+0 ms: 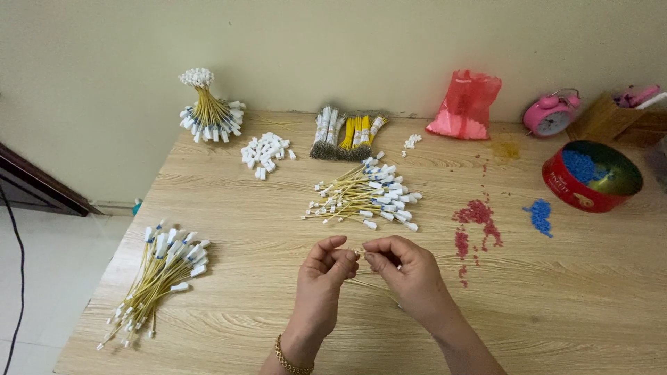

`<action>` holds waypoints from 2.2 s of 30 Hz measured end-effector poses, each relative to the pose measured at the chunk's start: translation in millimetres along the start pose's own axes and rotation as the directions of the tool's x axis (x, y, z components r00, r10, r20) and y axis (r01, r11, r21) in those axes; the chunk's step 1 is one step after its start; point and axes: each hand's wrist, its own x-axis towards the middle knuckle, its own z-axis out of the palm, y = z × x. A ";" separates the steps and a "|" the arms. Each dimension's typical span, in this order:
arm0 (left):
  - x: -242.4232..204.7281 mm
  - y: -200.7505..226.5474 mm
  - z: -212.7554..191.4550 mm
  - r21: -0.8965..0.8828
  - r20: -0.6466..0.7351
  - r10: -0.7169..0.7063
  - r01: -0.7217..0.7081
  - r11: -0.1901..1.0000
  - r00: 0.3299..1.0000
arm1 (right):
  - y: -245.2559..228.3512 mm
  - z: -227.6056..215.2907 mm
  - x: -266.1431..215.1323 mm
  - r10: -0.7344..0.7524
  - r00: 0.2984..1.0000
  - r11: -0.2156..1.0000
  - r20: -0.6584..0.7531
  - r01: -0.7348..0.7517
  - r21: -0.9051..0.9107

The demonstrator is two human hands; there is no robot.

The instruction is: Assembling small white plastic caps onto the tips of yellow wires at a desk.

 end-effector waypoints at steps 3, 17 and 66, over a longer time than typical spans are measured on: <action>-1.0 -1.2 -0.9 -0.024 0.022 0.017 -0.016 1.000 1.000 | -10.3 3.7 -4.2 -0.126 0.991 0.961 -0.037 0.113 -0.252; -5.5 11.8 -1.6 -0.008 0.184 -0.029 0.031 0.999 0.983 | -4.0 -2.9 -1.0 -0.362 0.932 0.840 0.030 0.340 -0.423; 159.9 75.2 9.5 0.869 0.435 0.575 -0.491 -0.066 0.693 | 87.7 -147.6 -28.5 0.163 0.819 0.711 -0.551 -0.484 -0.510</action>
